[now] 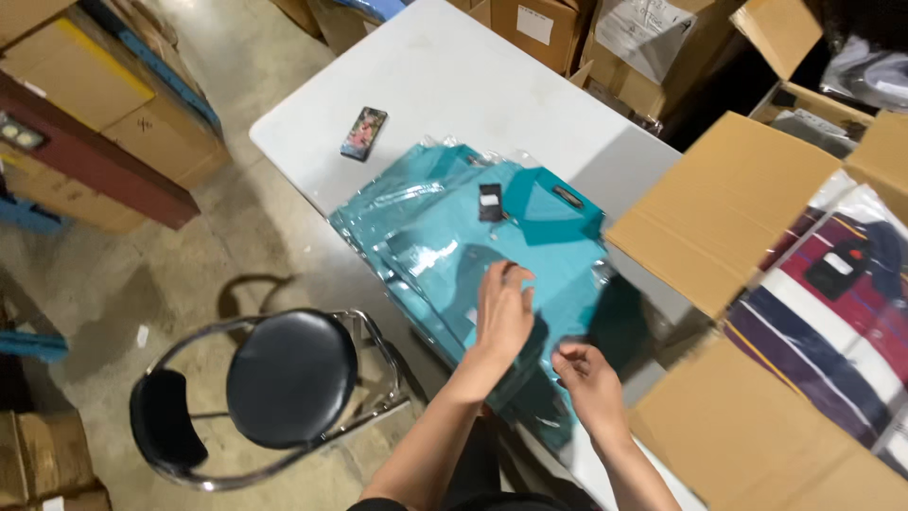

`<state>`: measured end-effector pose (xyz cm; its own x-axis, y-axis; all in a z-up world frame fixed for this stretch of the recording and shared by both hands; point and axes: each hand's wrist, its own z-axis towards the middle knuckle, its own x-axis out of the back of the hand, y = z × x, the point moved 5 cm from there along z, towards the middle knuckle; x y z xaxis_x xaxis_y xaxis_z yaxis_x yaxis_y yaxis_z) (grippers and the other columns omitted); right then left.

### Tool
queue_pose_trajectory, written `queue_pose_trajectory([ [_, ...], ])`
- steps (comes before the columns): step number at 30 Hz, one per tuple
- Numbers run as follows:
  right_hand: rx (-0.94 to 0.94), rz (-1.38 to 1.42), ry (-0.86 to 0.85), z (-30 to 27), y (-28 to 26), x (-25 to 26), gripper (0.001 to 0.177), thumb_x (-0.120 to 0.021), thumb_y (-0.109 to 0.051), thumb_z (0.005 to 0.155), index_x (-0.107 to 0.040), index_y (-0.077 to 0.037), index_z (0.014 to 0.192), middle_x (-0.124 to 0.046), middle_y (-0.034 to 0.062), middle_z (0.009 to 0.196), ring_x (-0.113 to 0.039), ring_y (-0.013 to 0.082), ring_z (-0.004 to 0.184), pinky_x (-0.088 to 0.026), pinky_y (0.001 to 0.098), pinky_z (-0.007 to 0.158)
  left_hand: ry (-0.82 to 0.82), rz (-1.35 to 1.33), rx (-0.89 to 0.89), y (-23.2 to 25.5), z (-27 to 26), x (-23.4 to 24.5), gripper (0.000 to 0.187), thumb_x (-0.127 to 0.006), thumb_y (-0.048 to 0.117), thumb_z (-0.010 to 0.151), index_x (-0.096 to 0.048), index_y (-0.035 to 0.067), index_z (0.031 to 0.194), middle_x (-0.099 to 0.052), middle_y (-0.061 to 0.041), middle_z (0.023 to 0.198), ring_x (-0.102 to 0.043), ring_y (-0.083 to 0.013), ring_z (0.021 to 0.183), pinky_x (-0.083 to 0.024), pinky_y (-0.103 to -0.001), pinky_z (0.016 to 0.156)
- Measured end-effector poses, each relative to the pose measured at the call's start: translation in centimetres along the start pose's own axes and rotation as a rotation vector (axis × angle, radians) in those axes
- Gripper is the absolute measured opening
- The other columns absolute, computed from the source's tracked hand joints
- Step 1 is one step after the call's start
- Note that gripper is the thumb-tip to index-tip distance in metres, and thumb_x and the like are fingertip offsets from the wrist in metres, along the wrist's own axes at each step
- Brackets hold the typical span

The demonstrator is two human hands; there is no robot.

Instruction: The person picks up packaged shirts from a table one at a time and places them into a cardboard box.

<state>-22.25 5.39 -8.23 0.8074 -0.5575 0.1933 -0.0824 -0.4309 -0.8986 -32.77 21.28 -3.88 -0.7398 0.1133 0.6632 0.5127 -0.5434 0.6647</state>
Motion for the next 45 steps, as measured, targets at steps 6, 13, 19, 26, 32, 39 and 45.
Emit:
queue_pose_trajectory([
  [6,-0.363,-0.148,0.098,2.6,-3.5,-8.6,0.071,-0.074,-0.05,0.083,-0.051,-0.006,0.134,-0.075,0.0093,0.113,-0.076,0.0283,0.079,-0.055,0.0389,0.082,-0.141,0.342,0.189,-16.4,7.3,0.4,0.047,-0.067,0.038,0.098,-0.06,0.003,0.13,-0.049,-0.027,0.139,-0.045,-0.0453,0.133,-0.043,-0.057,0.102],
  [13,-0.265,-0.491,0.308,7.1,4.5,-8.9,0.089,-0.076,-0.061,0.081,-0.046,0.009,0.129,-0.041,0.0102,0.143,-0.041,0.0271,0.134,-0.045,0.0399,0.105,-0.566,0.446,0.392,-23.2,11.3,-1.7,0.113,-0.06,0.077,0.089,-0.019,0.0,0.161,-0.03,-0.03,0.157,-0.026,-0.0479,0.146,-0.023,-0.062,0.117],
  [19,-0.401,-0.26,0.357,5.3,-0.5,-10.2,0.085,-0.08,-0.036,0.087,-0.029,-0.005,0.147,-0.06,0.0155,0.102,-0.065,0.0367,0.096,-0.049,0.0479,0.079,-0.495,0.437,0.393,-22.0,12.6,-1.7,0.12,-0.085,0.068,0.076,-0.03,0.0,0.158,-0.039,-0.029,0.148,-0.035,-0.0449,0.137,-0.033,-0.055,0.112],
  [26,-0.46,-0.261,0.304,2.9,-7.8,-9.2,0.091,-0.061,-0.033,0.095,-0.009,-0.022,0.169,-0.058,0.0204,0.144,-0.062,0.0408,0.121,-0.049,0.0479,0.097,-0.402,0.323,0.375,-22.2,12.6,1.2,0.043,-0.079,0.025,0.092,-0.057,-0.003,0.116,-0.068,-0.022,0.108,-0.067,-0.0398,0.102,-0.057,-0.047,0.085],
  [32,-0.206,-0.393,0.245,0.8,-13.6,-8.8,0.067,-0.059,-0.009,0.099,-0.037,0.001,0.161,-0.06,0.0384,0.135,-0.057,0.0516,0.129,-0.049,0.0618,0.106,-0.499,0.131,0.458,-13.9,10.6,8.3,0.052,-0.063,0.025,0.098,-0.043,-0.003,0.137,-0.071,-0.029,0.106,-0.07,-0.0468,0.106,-0.057,-0.059,0.087],
  [39,-0.037,-0.359,0.288,-1.4,-13.9,-5.4,0.056,-0.061,-0.015,0.098,-0.057,-0.02,0.154,-0.076,0.0251,0.109,-0.059,0.0406,0.127,-0.047,0.0516,0.111,-0.411,0.16,0.321,-1.3,8.8,14.9,0.037,-0.052,0.011,0.102,-0.046,-0.004,0.136,-0.072,-0.03,0.101,-0.072,-0.0496,0.093,-0.059,-0.059,0.08],
  [45,0.207,-0.122,0.409,-2.8,-12.5,1.7,0.052,-0.064,-0.006,0.097,-0.061,-0.01,0.149,-0.074,0.0238,0.111,-0.06,0.0266,0.126,-0.047,0.0475,0.11,-0.468,0.162,0.228,7.4,8.3,17.2,0.059,-0.058,0.02,0.1,-0.038,0.002,0.153,-0.07,-0.033,0.111,-0.068,-0.0544,0.104,-0.053,-0.066,0.09],
])
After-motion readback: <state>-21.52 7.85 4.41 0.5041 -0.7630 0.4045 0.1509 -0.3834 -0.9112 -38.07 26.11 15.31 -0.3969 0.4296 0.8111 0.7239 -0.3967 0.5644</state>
